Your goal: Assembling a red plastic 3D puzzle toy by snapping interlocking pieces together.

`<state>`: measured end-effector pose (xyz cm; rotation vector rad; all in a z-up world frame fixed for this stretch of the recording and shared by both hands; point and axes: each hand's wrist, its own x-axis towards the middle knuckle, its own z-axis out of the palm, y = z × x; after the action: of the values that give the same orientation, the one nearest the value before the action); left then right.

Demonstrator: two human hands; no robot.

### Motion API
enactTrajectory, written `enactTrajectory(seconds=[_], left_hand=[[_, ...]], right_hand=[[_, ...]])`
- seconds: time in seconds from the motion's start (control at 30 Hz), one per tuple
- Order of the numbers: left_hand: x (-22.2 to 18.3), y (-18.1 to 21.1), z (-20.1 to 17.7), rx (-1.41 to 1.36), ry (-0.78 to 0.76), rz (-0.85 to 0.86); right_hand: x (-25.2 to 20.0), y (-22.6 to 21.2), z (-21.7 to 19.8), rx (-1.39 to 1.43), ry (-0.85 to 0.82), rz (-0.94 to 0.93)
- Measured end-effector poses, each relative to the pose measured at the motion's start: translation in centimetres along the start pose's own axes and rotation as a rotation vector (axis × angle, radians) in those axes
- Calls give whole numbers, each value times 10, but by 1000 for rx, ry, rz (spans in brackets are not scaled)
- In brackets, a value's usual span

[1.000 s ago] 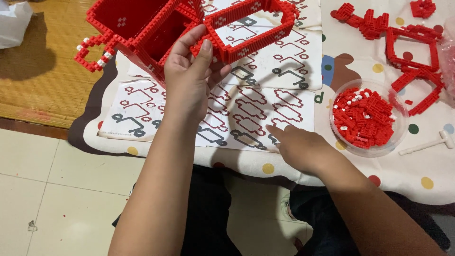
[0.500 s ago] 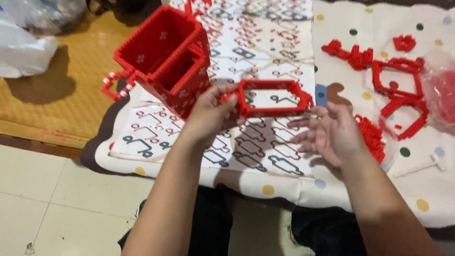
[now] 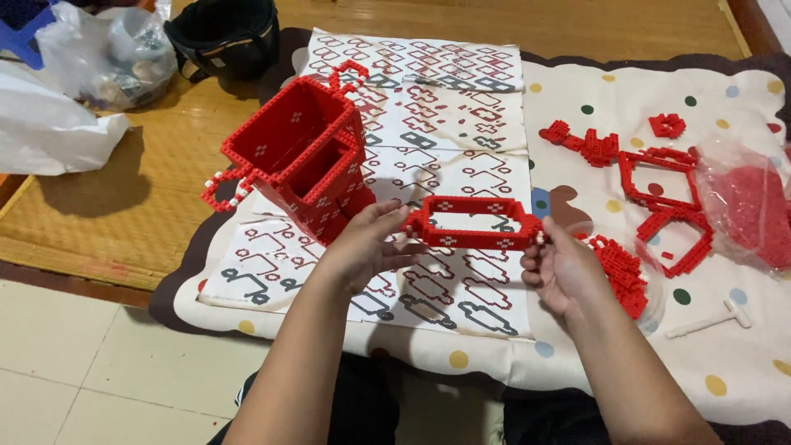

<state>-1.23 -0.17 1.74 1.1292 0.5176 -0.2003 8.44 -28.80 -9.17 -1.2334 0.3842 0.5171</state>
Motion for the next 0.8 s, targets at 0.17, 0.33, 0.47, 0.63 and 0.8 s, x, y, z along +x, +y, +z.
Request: enactTrajectory(seconds=[0.17, 0.33, 0.47, 0.63, 0.8], left_hand=[[48, -46, -56, -122, 460, 22], [2, 4, -28, -73, 920, 149], [-5, 25, -38, 223, 924, 359], [-12, 49, -55, 240, 767, 78], [-13, 50, -61, 300, 727, 197]], right_hand=[[-5, -13, -2, 72, 48, -40], [-5, -25, -8, 188, 63, -83], [-11, -35, -10, 349, 19, -146], [-33, -49, 5, 452, 100, -136], [-30, -50, 1, 481, 107, -119]])
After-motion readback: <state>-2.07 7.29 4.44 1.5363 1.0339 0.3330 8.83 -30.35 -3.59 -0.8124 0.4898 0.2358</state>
